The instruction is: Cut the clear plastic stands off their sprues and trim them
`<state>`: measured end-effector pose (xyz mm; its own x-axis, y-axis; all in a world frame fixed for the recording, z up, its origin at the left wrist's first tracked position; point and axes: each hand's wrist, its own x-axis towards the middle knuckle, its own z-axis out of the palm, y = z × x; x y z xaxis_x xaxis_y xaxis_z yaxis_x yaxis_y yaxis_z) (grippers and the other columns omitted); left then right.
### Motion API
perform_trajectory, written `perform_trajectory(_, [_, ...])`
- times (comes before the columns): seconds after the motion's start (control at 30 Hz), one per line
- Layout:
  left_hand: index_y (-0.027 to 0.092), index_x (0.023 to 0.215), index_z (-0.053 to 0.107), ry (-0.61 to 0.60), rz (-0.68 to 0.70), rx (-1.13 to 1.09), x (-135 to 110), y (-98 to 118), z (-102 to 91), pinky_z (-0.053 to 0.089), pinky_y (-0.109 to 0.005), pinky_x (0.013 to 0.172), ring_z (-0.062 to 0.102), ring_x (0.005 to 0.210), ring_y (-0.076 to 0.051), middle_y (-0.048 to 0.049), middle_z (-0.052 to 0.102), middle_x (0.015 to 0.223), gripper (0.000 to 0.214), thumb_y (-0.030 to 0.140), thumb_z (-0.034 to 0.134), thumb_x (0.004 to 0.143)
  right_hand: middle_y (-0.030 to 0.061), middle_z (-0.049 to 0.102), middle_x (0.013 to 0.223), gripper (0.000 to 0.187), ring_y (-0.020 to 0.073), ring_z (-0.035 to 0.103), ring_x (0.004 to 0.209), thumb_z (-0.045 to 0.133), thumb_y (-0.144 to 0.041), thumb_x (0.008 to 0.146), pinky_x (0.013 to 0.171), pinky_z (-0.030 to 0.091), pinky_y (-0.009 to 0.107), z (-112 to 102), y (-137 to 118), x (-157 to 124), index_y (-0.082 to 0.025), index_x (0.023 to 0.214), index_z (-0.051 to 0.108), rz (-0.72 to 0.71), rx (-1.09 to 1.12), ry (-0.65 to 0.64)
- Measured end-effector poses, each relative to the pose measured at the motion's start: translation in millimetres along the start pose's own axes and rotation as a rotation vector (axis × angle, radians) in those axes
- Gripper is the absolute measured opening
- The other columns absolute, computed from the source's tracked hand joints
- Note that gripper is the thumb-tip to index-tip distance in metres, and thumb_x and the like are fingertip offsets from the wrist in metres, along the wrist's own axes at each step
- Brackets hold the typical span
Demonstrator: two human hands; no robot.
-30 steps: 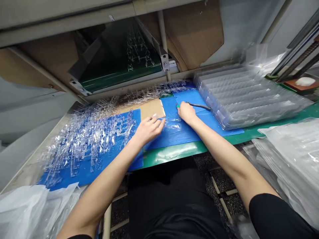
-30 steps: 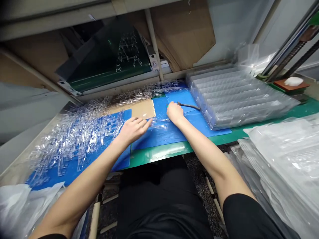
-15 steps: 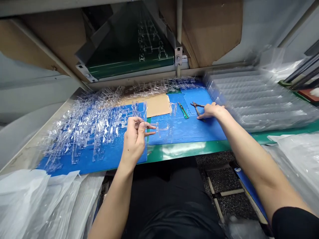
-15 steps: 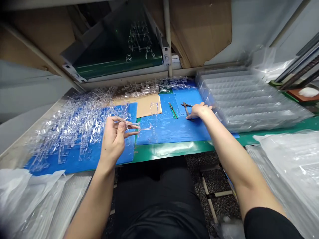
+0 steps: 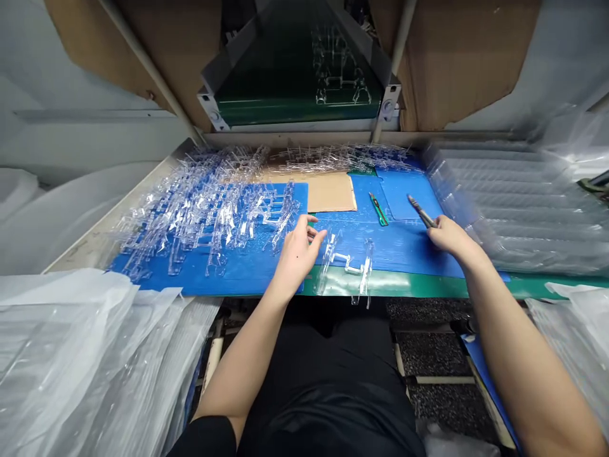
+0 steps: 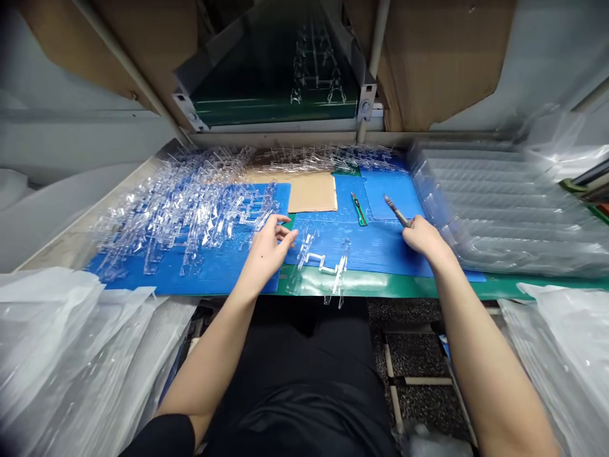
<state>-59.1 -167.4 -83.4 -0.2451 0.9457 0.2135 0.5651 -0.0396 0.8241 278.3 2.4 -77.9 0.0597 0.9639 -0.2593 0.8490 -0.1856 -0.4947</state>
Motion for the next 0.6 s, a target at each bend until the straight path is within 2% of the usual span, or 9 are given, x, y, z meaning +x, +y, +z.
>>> perform_trajectory(0.1, [0.020, 0.123, 0.057, -0.012, -0.059, 0.220, -4.3, -4.4, -0.5, 0.047, -0.035, 0.075, 0.069, 0.079, -0.024, -0.0078, 0.073, 0.093, 0.031, 0.047, 0.058, 0.108, 0.0117, 0.067, 0.089, 0.029, 0.0298, 0.070, 0.084, 0.063, -0.053, 0.095, 0.076, 0.060, 0.044, 4.0, 13.3, -45.1, -0.026, 0.103, 0.058, -0.085, 0.301, -0.053])
perform_trajectory(0.23, [0.020, 0.097, 0.061, -0.197, -0.184, 0.403, -3.7, -6.9, -0.2, 0.036, -0.032, 0.066, 0.061, 0.072, -0.025, -0.0066, 0.065, 0.079, 0.033, 0.052, 0.068, 0.101, 0.0081, 0.062, 0.092, 0.037, 0.0254, 0.065, 0.078, 0.059, -0.065, 0.093, 0.070, 0.057, 0.041, 19.0, 30.4, -111.8, -0.028, 0.100, 0.054, -0.183, 0.618, -0.170])
perform_trajectory(0.33, [0.022, 0.081, 0.059, -0.383, -0.199, 0.358, 2.6, -3.5, 3.5, 0.033, -0.032, 0.064, 0.055, 0.065, -0.021, -0.0031, 0.060, 0.070, 0.033, 0.047, 0.070, 0.099, 0.0054, 0.059, 0.088, 0.036, 0.0231, 0.058, 0.074, 0.066, -0.063, 0.096, 0.066, 0.050, 0.038, 31.5, 42.8, -147.8, -0.028, 0.104, 0.060, -0.250, 0.821, -0.287])
perform_trajectory(0.4, [0.022, 0.072, 0.057, -0.465, -0.200, 0.310, 6.9, 0.0, 6.6, 0.033, -0.032, 0.064, 0.051, 0.062, -0.019, -0.0013, 0.055, 0.065, 0.035, 0.039, 0.069, 0.099, 0.0028, 0.057, 0.084, 0.036, 0.0210, 0.054, 0.072, 0.068, -0.061, 0.099, 0.065, 0.046, 0.035, 39.1, 49.8, -167.0, -0.026, 0.107, 0.061, -0.273, 0.887, -0.353])
perform_trajectory(0.5, [0.021, 0.068, 0.054, -0.494, -0.206, 0.265, 8.5, 4.2, 9.4, 0.032, -0.031, 0.062, 0.046, 0.059, -0.015, 0.0004, 0.054, 0.063, 0.036, 0.034, 0.070, 0.098, 0.0006, 0.056, 0.084, 0.036, 0.0178, 0.052, 0.073, 0.065, -0.060, 0.104, 0.067, 0.042, 0.032, 49.2, 54.8, -200.1, -0.025, 0.111, 0.060, -0.288, 0.923, -0.429])
perform_trajectory(0.6, [0.021, 0.072, 0.057, -0.486, -0.207, 0.034, -0.2, 6.6, 9.4, 0.033, -0.028, 0.057, 0.045, 0.054, -0.012, 0.0019, 0.056, 0.062, 0.039, 0.045, 0.070, 0.099, -0.0002, 0.053, 0.088, 0.037, 0.0163, 0.050, 0.075, 0.058, -0.062, 0.108, 0.069, 0.043, 0.031, 58.6, 50.6, -238.6, -0.025, 0.115, 0.058, -0.276, 0.960, -0.649])
